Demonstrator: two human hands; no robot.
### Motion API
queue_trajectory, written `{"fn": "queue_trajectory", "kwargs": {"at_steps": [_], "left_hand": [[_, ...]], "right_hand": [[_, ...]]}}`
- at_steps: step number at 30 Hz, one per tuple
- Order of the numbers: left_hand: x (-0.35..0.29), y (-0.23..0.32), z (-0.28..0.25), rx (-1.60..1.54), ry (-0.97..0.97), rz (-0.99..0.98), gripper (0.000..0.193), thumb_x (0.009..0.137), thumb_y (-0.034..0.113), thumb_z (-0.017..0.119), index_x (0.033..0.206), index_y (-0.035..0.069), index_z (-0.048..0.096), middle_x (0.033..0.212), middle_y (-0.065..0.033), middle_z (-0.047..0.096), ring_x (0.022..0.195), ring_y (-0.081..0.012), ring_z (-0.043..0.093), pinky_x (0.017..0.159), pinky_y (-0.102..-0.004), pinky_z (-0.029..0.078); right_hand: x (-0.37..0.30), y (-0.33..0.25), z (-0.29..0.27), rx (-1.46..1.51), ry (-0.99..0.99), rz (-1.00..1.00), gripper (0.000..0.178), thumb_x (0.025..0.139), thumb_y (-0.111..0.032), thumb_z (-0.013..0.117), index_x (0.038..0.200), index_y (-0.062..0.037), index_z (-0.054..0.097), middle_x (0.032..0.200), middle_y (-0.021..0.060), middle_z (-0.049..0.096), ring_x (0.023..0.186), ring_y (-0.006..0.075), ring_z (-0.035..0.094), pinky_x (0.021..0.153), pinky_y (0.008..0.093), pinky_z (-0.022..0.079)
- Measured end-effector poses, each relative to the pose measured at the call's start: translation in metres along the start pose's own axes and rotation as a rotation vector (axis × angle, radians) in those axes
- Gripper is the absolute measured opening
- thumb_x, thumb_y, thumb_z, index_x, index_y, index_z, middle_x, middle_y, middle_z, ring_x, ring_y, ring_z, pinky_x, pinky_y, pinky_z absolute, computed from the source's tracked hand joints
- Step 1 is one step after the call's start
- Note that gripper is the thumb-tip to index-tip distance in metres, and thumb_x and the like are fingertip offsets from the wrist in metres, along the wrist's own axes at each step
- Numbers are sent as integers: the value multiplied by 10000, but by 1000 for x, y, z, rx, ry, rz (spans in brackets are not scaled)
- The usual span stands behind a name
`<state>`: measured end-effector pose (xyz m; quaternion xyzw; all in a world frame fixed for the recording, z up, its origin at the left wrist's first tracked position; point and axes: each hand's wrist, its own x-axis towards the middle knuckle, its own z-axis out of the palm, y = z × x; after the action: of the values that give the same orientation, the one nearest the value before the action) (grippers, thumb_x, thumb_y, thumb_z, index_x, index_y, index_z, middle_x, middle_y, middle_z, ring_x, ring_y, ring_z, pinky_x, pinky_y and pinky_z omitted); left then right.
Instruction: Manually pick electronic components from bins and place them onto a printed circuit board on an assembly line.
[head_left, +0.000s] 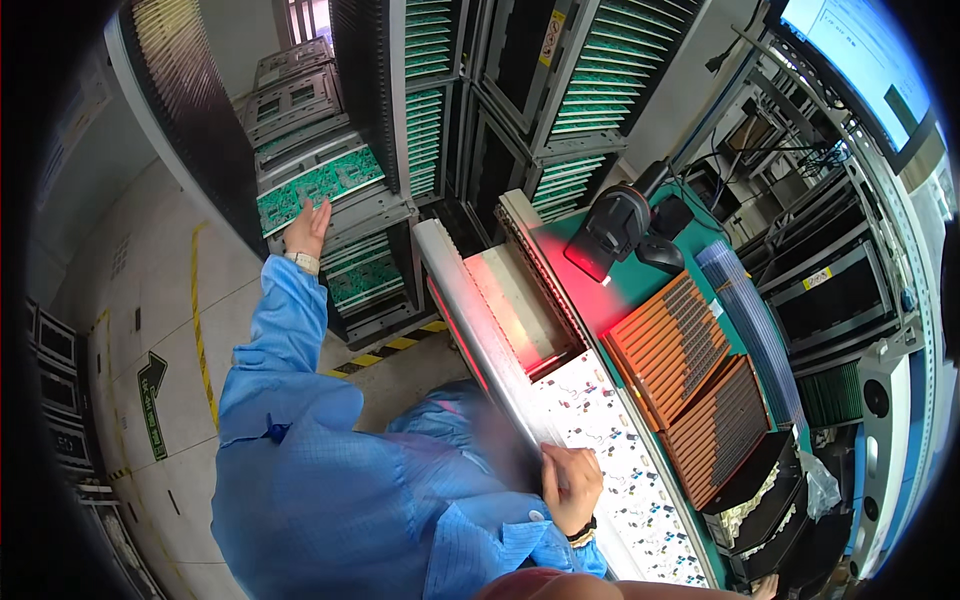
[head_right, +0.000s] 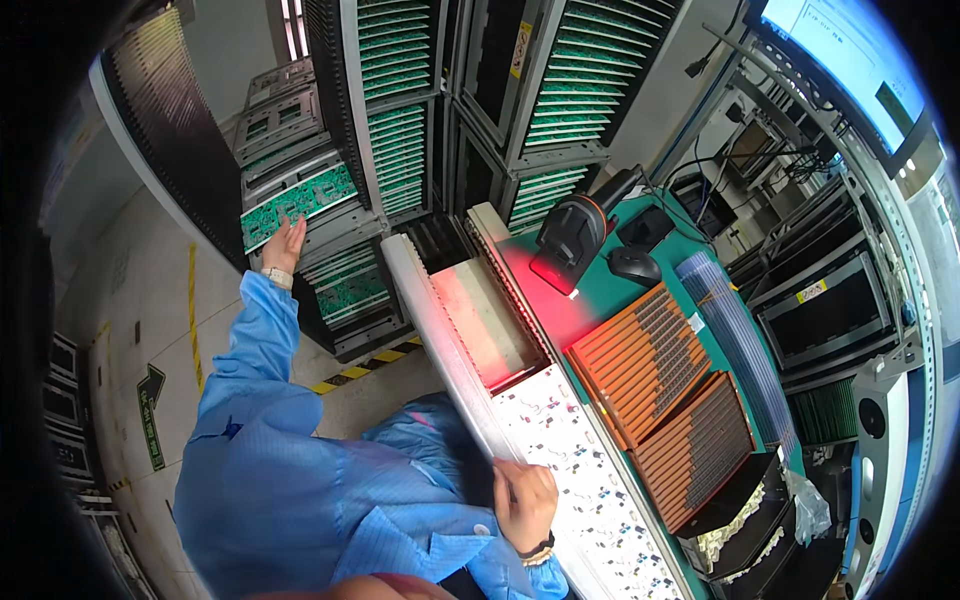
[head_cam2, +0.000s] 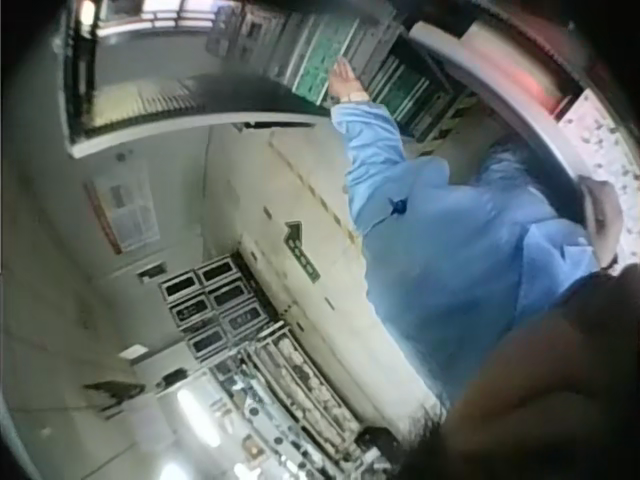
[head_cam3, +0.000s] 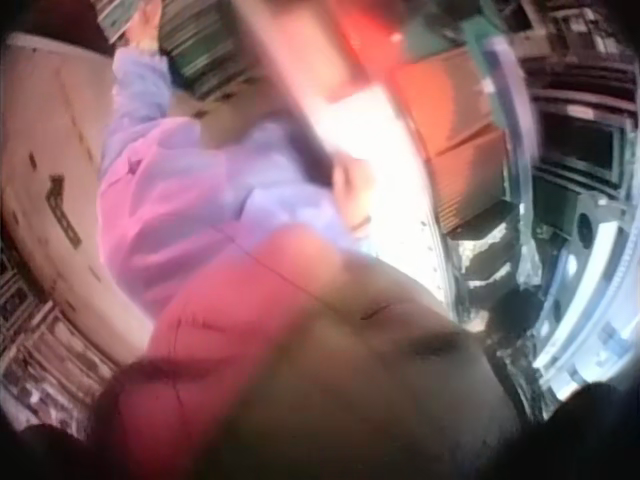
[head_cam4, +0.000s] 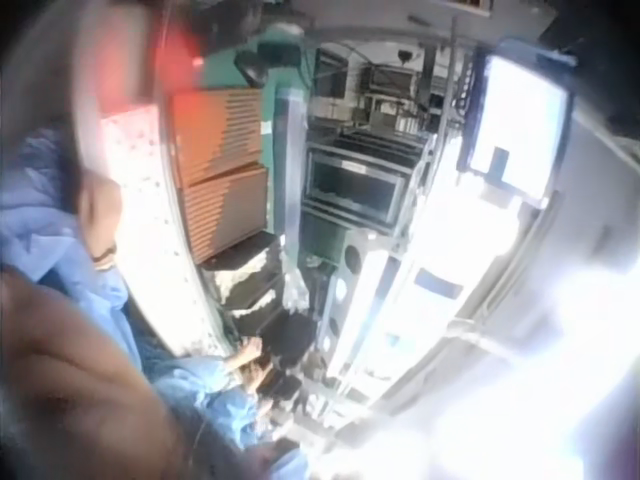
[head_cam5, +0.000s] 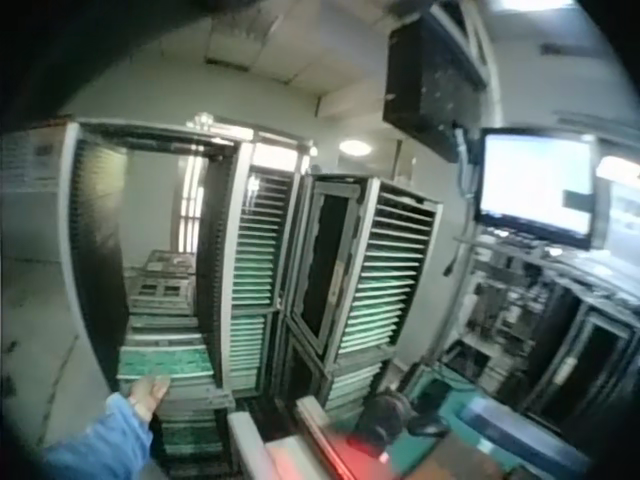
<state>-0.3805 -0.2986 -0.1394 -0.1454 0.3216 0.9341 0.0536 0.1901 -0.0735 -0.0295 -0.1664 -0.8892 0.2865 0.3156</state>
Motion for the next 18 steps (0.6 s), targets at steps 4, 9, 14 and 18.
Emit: {"fn": "queue_trajectory", "kwargs": {"at_steps": [4,9,14,18], "left_hand": [[-22,-7,-8,100,-11,129,286,974,40,608,1190,-84,467,1160,-246,586,1105,-411,646,974,-471,580],[-111,-31,-8,129,-14,97,242,953,71,666,1115,-60,545,1117,-182,616,1075,-371,666,961,-441,583],[-169,-31,-5,95,-7,104,231,951,68,668,1120,-51,565,1139,-152,624,1100,-366,658,973,-430,570],[-189,-28,-14,83,8,32,335,949,64,665,1223,-73,531,1245,-182,572,1221,-335,586,1061,-385,513]], "right_hand": [[4,-2,-2,0,-31,6,153,770,62,724,902,-14,714,790,130,684,692,291,612,668,369,477],[7,-1,0,24,-40,15,148,772,64,721,900,-10,712,821,130,701,704,290,623,684,365,485],[8,0,-2,30,-65,-3,140,774,64,718,896,-5,708,825,129,705,710,288,627,689,362,488],[10,-3,-1,39,-65,-13,134,778,61,718,896,-3,710,809,128,698,705,285,620,680,360,486]]}}
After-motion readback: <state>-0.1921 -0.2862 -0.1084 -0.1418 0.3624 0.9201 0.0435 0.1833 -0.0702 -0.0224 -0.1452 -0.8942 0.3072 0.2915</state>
